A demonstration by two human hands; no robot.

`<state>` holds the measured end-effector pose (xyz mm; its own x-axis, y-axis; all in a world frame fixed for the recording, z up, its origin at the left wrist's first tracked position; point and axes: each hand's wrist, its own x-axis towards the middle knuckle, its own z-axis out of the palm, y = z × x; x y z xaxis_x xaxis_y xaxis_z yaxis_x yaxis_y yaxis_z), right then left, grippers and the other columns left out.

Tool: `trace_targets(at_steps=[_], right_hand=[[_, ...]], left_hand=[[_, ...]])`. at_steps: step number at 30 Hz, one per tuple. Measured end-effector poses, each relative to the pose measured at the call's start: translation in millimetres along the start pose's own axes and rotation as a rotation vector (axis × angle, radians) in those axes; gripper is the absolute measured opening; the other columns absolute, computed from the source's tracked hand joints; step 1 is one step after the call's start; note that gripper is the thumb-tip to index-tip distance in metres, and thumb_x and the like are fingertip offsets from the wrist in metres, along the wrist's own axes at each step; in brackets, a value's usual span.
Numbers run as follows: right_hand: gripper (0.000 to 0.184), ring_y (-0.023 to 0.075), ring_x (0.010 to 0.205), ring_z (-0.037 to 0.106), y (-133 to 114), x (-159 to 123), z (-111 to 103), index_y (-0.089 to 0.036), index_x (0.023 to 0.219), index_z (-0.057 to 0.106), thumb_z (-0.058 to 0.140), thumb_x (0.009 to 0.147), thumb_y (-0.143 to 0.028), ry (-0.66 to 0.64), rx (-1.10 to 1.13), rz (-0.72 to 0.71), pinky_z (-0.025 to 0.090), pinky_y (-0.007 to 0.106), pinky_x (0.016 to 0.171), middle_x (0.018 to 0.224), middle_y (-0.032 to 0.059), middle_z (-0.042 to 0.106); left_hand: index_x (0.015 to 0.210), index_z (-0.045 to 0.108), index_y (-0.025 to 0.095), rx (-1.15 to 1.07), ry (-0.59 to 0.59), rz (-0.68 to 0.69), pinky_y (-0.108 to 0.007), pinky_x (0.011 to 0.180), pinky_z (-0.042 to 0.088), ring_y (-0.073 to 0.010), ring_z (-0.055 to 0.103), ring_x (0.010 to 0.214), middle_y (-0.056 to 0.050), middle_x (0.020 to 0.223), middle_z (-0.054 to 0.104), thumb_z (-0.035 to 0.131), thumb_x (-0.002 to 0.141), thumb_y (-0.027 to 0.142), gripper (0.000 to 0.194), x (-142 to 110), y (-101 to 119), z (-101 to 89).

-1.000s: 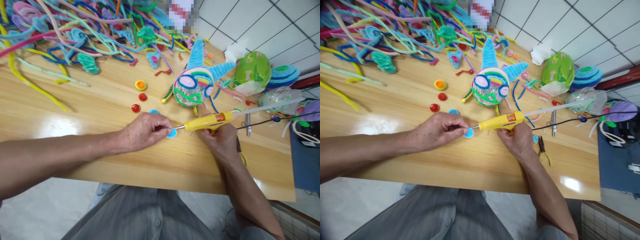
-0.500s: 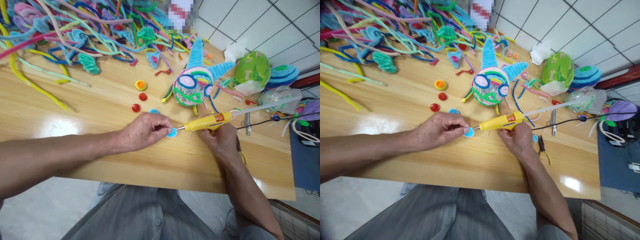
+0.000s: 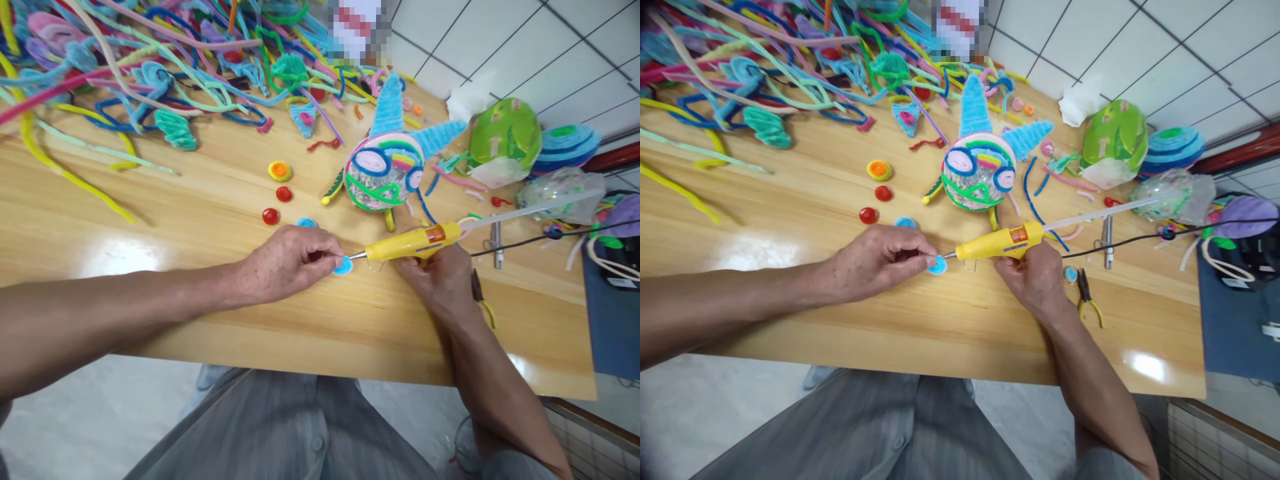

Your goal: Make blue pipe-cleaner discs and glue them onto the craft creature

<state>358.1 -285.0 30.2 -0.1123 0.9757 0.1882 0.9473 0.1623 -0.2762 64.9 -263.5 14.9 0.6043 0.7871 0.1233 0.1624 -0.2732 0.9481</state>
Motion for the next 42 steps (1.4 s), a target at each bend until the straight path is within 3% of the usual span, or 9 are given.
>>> trace_targets(at_steps=[13,30,36,42], right_hand=[[0.011,0.0196,0.058,0.056,-5.6,0.4,-6.6,-0.024,0.069,0.057,0.059,0.077,-0.03,-0.032,0.004,-0.006,0.043,0.033,0.058,0.057,0.0009,0.055],[0.014,0.0184,0.057,0.056,0.8,-2.5,-7.6,-0.024,0.066,0.055,0.06,0.077,-0.031,-0.046,0.037,0.031,0.043,0.031,0.056,0.06,0.0013,0.06],[0.009,0.0236,0.067,0.064,-5.0,-0.1,-7.1,-0.023,0.078,0.066,0.061,0.076,-0.03,-0.032,0.016,0.025,0.048,0.034,0.061,0.069,0.005,0.068],[0.009,0.0231,0.063,0.063,-5.5,-1.3,-6.6,-0.022,0.078,0.066,0.062,0.078,-0.03,-0.058,-0.01,0.039,0.049,0.035,0.062,0.066,0.0044,0.065]], left_hand=[[0.092,0.077,0.015,-0.001,0.006,-0.001,-0.019,0.056,0.038,-0.0081,0.053,0.06,0.002,0.067,0.065,0.063,0.097,0.022,0.016,-0.2,-0.2,0.5],[0.092,0.077,0.016,-0.012,0.021,-0.008,-0.02,0.057,0.039,-0.0092,0.055,0.063,0.002,0.068,0.065,0.063,0.098,0.022,0.017,-0.1,0.7,-0.4],[0.094,0.078,0.015,0.031,-0.003,0.013,-0.02,0.058,0.04,-0.0092,0.055,0.062,0.001,0.07,0.068,0.062,0.098,0.023,0.018,-0.8,-0.3,-1.0],[0.093,0.077,0.016,0.044,-0.001,0.01,-0.02,0.058,0.04,-0.0097,0.055,0.062,0.001,0.069,0.067,0.062,0.098,0.023,0.017,-0.6,0.0,-0.4]])
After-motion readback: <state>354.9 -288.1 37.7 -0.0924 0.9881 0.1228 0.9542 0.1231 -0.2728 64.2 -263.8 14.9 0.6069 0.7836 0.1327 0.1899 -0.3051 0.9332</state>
